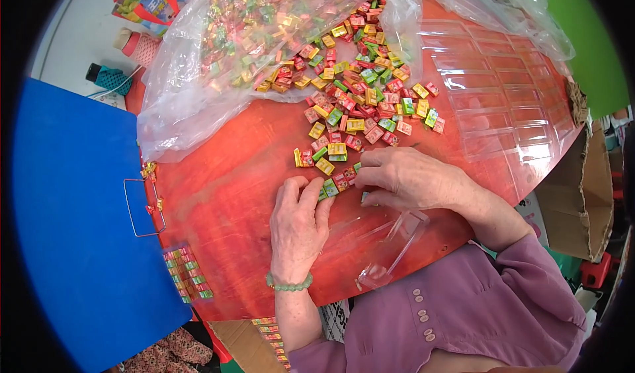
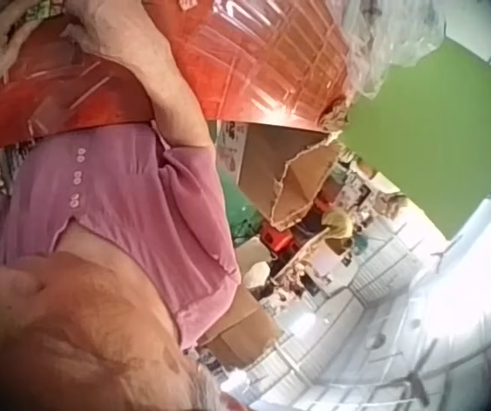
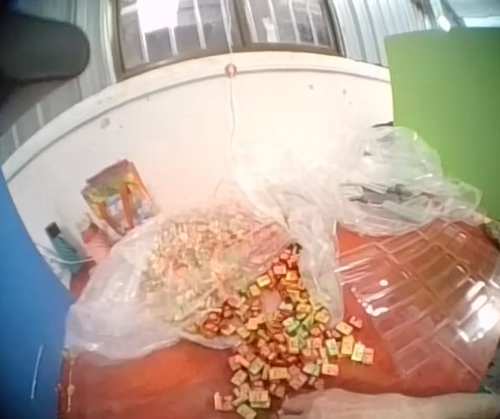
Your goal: Sorting and packing small colorful wrapped items into clear plastic trays at a factory workbench.
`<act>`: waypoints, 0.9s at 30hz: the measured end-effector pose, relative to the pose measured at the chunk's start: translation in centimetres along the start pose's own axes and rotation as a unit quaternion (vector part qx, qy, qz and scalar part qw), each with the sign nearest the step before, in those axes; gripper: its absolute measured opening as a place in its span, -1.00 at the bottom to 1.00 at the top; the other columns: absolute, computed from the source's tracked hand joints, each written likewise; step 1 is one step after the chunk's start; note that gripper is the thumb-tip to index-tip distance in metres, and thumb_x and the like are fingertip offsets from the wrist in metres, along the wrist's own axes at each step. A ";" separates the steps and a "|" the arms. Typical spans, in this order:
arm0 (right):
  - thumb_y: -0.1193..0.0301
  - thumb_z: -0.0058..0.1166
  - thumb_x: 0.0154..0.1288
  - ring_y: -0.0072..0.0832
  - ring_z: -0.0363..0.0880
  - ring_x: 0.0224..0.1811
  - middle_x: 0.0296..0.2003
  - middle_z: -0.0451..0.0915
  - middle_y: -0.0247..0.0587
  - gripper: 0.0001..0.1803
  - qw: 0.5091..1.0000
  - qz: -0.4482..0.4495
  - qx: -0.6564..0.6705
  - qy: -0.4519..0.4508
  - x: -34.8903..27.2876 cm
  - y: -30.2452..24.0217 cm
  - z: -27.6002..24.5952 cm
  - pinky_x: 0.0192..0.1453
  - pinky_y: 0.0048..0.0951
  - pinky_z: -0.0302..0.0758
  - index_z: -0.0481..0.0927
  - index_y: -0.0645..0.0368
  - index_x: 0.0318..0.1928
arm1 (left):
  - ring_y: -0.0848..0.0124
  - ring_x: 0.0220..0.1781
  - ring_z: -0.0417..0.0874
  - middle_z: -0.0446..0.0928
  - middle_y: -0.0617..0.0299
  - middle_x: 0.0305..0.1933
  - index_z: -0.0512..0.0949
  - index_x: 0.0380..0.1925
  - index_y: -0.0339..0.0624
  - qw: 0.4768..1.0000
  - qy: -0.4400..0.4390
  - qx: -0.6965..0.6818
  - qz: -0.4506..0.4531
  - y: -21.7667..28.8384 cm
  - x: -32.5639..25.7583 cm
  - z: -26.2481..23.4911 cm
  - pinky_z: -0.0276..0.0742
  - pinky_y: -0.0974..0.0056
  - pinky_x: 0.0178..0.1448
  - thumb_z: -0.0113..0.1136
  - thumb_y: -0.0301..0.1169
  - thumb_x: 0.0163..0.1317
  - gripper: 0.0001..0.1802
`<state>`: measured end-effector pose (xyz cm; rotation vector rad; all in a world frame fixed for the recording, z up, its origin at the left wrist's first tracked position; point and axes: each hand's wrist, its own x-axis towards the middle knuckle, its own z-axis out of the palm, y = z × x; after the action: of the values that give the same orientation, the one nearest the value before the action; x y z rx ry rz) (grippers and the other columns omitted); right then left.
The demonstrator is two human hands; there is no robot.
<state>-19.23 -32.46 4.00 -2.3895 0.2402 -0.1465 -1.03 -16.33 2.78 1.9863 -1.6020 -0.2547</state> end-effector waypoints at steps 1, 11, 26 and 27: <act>0.34 0.31 0.29 -0.05 0.62 -0.06 -0.19 0.55 -0.07 -0.73 1.000 -0.001 -0.001 -0.001 0.0 0.0 0.0 -0.02 -0.04 0.59 0.58 0.25 -0.16 | 0.05 -0.02 0.60 0.51 0.05 -0.05 0.65 0.02 -0.29 1.000 -0.009 -0.010 -0.010 0.0 0.0 0.0 0.61 0.03 0.00 0.43 -0.50 0.18 -0.63; 0.31 0.29 0.34 -0.09 0.64 -0.15 -0.21 0.55 -0.11 -0.75 0.999 0.026 -0.037 0.002 -0.7 -0.3 -0.2 -0.14 -0.08 0.59 0.57 0.19 -0.12 | 0.09 -0.13 0.65 0.52 0.05 -0.05 0.64 0.01 -0.30 1.000 0.008 0.003 0.010 0.1 -0.1 -0.5 0.62 0.10 -0.12 0.47 -0.53 0.15 -0.60; 0.55 0.26 0.28 -0.13 0.64 -0.23 -0.30 0.60 -0.09 -0.88 0.992 0.062 0.029 0.102 -0.8 1.6 -0.9 -0.17 -0.16 0.57 0.59 0.25 -0.21 | 0.08 -0.12 0.63 0.52 0.04 -0.06 0.64 0.00 -0.32 1.000 0.005 -0.008 0.013 0.1 0.0 -0.5 0.61 0.09 -0.11 0.48 -0.52 0.13 -0.59; 0.57 0.26 0.27 -0.16 0.63 -0.25 -0.32 0.61 -0.10 -0.89 0.991 0.072 0.026 0.115 -0.8 1.9 -1.1 -0.18 -0.19 0.57 0.60 0.27 -0.22 | 0.08 -0.13 0.63 0.52 0.04 -0.06 0.64 0.00 -0.32 1.000 0.006 -0.006 0.015 0.1 0.0 -0.5 0.61 0.09 -0.11 0.48 -0.52 0.13 -0.60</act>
<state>-20.46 -34.43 3.48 -2.2937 0.5078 -0.3563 -0.85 -16.15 3.20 1.9513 -1.6178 -0.2404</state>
